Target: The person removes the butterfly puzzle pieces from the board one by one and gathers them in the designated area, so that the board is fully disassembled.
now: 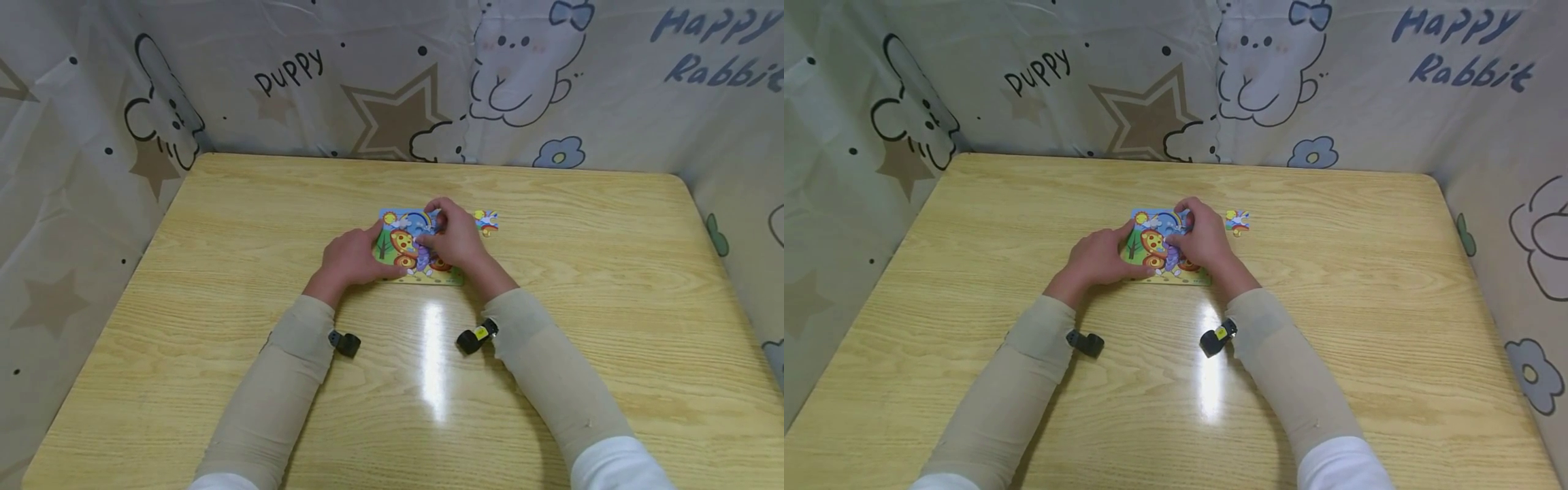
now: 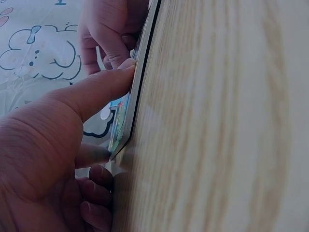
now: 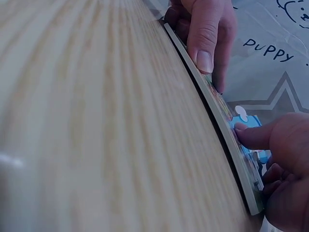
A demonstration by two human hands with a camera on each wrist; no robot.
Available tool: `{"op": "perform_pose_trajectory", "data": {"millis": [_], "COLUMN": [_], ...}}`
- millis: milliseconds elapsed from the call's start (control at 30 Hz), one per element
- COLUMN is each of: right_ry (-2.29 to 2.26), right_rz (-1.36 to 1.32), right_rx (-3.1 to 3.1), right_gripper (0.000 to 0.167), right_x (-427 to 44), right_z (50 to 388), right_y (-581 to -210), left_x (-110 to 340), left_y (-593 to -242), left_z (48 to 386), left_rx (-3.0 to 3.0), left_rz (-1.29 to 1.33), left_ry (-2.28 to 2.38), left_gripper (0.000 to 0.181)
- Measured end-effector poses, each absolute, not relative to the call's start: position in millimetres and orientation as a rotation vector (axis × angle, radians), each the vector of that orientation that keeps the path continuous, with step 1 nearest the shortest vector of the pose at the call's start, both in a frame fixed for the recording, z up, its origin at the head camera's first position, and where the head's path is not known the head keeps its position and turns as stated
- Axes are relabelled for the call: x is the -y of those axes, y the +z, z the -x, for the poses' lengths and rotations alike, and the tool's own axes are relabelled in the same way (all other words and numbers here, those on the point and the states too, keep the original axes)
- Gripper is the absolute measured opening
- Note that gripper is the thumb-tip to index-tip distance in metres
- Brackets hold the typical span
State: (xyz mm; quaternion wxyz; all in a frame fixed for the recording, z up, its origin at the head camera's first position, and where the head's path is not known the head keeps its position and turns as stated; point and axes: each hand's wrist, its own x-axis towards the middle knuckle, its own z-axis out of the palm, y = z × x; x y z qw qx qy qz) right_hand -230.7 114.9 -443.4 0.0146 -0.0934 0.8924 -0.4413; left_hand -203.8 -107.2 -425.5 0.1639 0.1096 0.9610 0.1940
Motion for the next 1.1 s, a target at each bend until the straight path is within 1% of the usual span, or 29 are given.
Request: {"op": "perform_pose_trajectory", "data": {"millis": [467,867,1000,1100], "right_ry": [-1.338,-1.347,-1.338,-1.336], "right_rz": [0.317,0.328,0.336,0.364], "right_rx": [-2.768,-2.744,-2.741,-2.748], "right_gripper": [0.050,0.041,0.042,0.046], "right_x": [-117.6,-115.0,-114.7,-111.1], "right_z": [231.9,230.1,230.1,228.8], "right_y": [-441.9,-442.6,-443.7,-444.7], "left_x": [106.8,106.5,106.7,106.6], "left_y": [-425.4,-424.5,-423.7,-423.4], "left_z": [203.4,204.0,204.0,203.4], "left_rx": [-2.738,-2.739,-2.733,-2.734], "left_rz": [-0.310,-0.305,-0.311,-0.314], "left_ry": [0.549,0.537,0.537,0.536], "left_gripper": [0.115,0.114,0.114,0.113]}}
